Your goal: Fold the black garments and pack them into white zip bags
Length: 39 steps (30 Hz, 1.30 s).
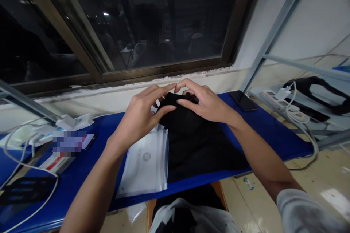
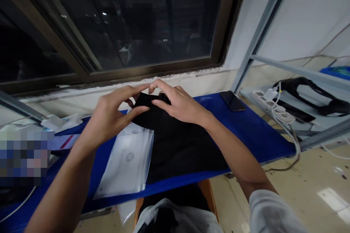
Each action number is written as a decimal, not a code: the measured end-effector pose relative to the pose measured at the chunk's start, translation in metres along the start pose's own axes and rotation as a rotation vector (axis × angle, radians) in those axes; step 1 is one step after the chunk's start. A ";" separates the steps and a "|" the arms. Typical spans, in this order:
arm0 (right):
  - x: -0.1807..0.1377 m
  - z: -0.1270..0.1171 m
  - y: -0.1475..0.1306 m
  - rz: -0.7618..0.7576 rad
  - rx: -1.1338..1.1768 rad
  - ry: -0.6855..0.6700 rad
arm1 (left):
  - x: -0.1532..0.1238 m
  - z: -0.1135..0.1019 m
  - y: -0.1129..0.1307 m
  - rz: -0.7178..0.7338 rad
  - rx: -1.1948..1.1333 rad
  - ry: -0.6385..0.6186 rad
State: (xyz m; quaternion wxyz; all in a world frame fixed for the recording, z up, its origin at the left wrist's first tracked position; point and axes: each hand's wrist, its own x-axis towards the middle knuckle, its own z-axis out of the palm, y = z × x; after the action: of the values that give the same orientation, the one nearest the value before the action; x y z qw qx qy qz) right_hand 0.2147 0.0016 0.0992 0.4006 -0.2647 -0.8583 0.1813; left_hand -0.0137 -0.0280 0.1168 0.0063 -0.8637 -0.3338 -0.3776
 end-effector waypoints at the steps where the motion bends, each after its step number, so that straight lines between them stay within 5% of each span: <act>1: 0.000 0.000 0.000 0.010 0.013 -0.007 | 0.007 0.003 -0.001 -0.003 -0.011 0.017; 11: -0.001 -0.008 0.000 0.020 -0.253 -0.177 | 0.010 0.000 -0.020 -0.143 -0.327 0.364; 18: -0.009 -0.012 -0.016 0.084 0.467 -0.060 | 0.009 -0.020 -0.008 -0.180 -0.739 0.601; 22: -0.019 -0.044 -0.020 0.321 0.461 -0.024 | 0.004 -0.039 -0.018 -0.303 -0.739 0.592; 26: -0.019 -0.075 0.014 0.417 0.169 -0.141 | 0.008 -0.033 -0.042 -0.420 -0.825 0.512; 28: -0.016 -0.081 0.030 0.400 -0.063 0.046 | 0.014 -0.020 -0.049 -0.443 -0.842 0.479; 32: -0.013 -0.075 0.025 0.083 -0.352 0.807 | 0.021 -0.002 -0.045 -0.303 -0.705 0.606; 34: -0.020 -0.077 0.013 -0.069 -0.380 0.922 | 0.019 -0.004 -0.039 -0.223 -0.620 0.631; 37: -0.040 -0.097 0.001 -0.032 -0.378 0.688 | 0.009 -0.021 -0.032 -0.171 -0.580 0.441; 39: -0.056 -0.119 0.001 0.092 -0.352 0.347 | 0.002 -0.036 -0.029 -0.171 -0.603 0.129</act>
State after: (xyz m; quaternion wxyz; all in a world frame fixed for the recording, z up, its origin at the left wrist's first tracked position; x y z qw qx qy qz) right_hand 0.3386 -0.0197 0.1385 0.4812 -0.3962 -0.7820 -0.0011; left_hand -0.0530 -0.0137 0.1373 -0.2606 -0.7697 -0.2769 -0.5129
